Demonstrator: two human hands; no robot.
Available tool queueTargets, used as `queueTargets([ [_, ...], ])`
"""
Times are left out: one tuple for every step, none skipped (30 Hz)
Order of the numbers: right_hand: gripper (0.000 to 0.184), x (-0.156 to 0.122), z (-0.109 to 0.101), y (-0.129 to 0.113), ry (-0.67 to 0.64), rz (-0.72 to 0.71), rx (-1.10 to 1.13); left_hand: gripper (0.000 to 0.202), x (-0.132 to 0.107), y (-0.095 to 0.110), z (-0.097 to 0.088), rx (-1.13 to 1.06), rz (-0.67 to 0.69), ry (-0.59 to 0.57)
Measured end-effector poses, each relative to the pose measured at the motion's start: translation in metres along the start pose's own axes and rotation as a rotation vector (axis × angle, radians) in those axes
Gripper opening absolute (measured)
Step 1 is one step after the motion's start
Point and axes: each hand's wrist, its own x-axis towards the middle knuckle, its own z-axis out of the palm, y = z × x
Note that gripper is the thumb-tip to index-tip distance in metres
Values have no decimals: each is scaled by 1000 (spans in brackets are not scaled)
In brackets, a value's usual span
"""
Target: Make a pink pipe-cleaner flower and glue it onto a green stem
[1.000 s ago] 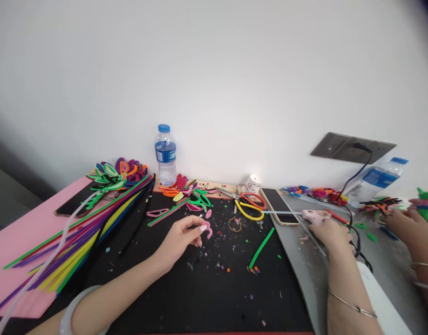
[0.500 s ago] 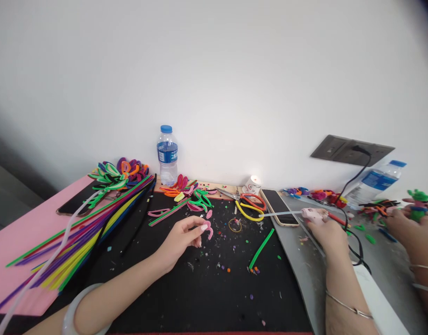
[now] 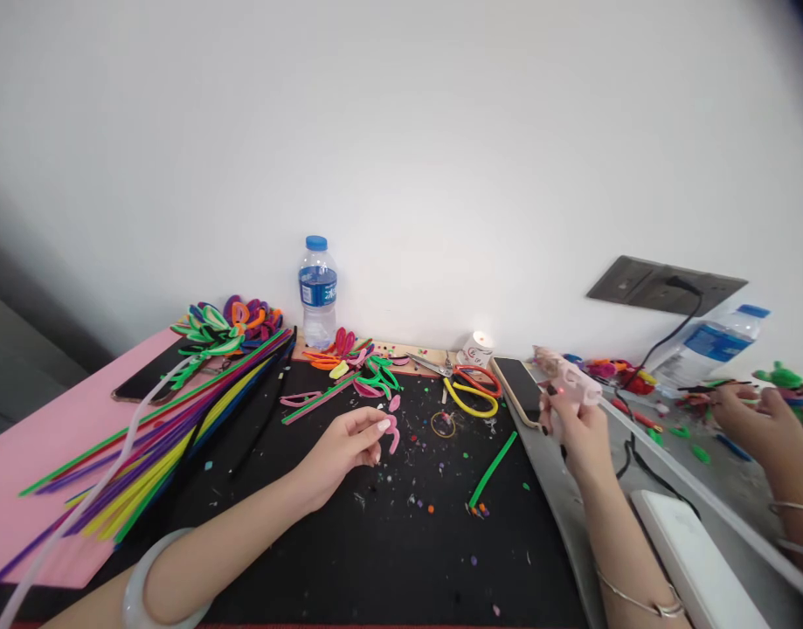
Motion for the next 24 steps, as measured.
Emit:
queueTargets([
  [28,-5,7,-3,-80,36,140,26,0,0,0,6,-3,-10],
  [29,-9,13,-7,-155,70,248,25,-1,0,0,10,-4,-23],
  [29,-14,18,-9,-235,103,327,25,-1,0,1,10,-4,-38],
  [31,-19,23,-12,-315,130,381,25,-2,1,1,3,-1,-56],
  [32,-24,28,-13,-388,151,418,24,-2,1,2,-9,2,-74],
  [34,-29,32,-15,-460,170,443,24,-3,1,2,-24,3,-93],
  [36,-34,35,-16,-527,186,456,24,-3,1,2,-40,1,-111],
  [38,-39,38,-17,-590,201,460,24,-3,1,3,-57,-5,-126],
  [40,-44,40,-18,-646,216,453,24,-3,1,3,-72,-13,-139],
  [41,-49,42,-19,-694,228,442,24,-3,2,3,-86,-22,-151],
  [43,-53,44,-20,-741,242,429,25,-4,2,3,-100,-31,-163],
  [44,-57,46,-21,-776,255,415,26,-4,2,4,-112,-38,-174],
  [45,-60,48,-22,-807,267,404,26,-4,1,4,-123,-45,-186],
  [45,-63,50,-23,-830,277,393,27,-3,1,4,-132,-54,-198],
  [46,-66,52,-24,-848,280,384,27,-3,1,4,-139,-62,-209],
  [46,-68,53,-25,-865,279,376,28,-3,0,4,-146,-71,-217],
  [47,-70,54,-25,-876,275,369,27,-3,-1,4,-153,-78,-223],
  [47,-71,56,-25,-888,272,363,27,-3,-2,4,-160,-83,-227],
  [47,-72,56,-25,-899,269,362,26,-3,-2,4,-167,-86,-229],
  [48,-73,57,-25,-906,265,366,25,-2,-3,4,-173,-86,-229],
  [49,-73,58,-26,-912,264,368,25,-2,-3,4,-178,-86,-229],
  [50,-74,58,-26,-919,267,368,24,-2,-4,4,-180,-86,-230],
  [51,-74,58,-27,-926,272,366,24,-2,-4,4,-183,-85,-231],
  [51,-74,59,-28,-928,281,358,24,-2,-4,5,-184,-82,-233],
])
